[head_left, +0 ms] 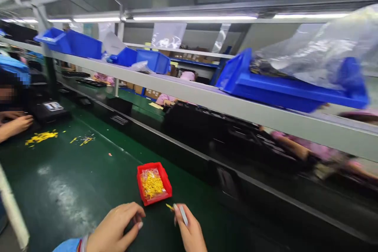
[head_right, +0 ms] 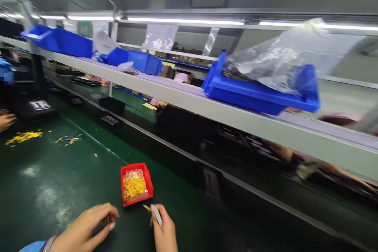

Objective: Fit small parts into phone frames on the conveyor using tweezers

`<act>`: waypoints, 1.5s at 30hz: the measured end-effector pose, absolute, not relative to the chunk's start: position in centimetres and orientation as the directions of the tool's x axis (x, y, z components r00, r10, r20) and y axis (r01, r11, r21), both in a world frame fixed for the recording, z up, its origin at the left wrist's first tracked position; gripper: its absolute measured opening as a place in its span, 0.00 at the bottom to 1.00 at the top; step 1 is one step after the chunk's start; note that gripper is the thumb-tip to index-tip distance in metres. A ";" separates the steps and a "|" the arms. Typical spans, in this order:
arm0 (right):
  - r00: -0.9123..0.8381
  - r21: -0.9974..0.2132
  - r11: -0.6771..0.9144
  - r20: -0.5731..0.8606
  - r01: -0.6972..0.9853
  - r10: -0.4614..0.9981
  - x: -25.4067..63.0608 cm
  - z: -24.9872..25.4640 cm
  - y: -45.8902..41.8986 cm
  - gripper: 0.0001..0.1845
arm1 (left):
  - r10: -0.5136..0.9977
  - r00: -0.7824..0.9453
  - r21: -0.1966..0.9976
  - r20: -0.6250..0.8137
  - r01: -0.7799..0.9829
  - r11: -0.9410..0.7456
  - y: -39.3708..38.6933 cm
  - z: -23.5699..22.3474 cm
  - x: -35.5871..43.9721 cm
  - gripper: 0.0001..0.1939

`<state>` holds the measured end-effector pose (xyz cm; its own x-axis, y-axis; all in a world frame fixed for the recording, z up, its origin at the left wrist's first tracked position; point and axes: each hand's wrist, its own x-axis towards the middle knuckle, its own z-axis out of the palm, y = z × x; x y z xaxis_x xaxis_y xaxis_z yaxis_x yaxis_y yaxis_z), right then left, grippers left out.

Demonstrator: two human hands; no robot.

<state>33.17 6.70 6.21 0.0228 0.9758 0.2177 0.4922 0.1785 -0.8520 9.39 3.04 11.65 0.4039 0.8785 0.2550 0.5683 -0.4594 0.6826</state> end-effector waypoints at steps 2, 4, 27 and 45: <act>0.023 -0.886 0.206 0.236 0.416 0.971 32.1 8.2 7.5 0.32 | 0.840 0.469 0.677 0.274 0.526 -0.514 4.7 13.2 11.6 0.07; 0.035 -0.903 0.218 0.248 0.369 0.968 31.3 9.6 8.2 0.30 | 0.825 0.501 0.674 0.262 0.516 -0.528 6.6 14.1 13.5 0.07; -0.342 -0.697 0.518 0.391 0.496 0.854 31.1 12.4 11.4 0.12 | 0.814 0.565 0.469 0.136 0.687 -0.555 14.0 14.7 13.4 0.06; -0.194 -0.857 0.311 0.251 0.410 0.948 31.4 9.9 12.2 0.07 | 0.819 0.555 0.349 0.146 0.746 -0.567 15.8 13.5 12.2 0.12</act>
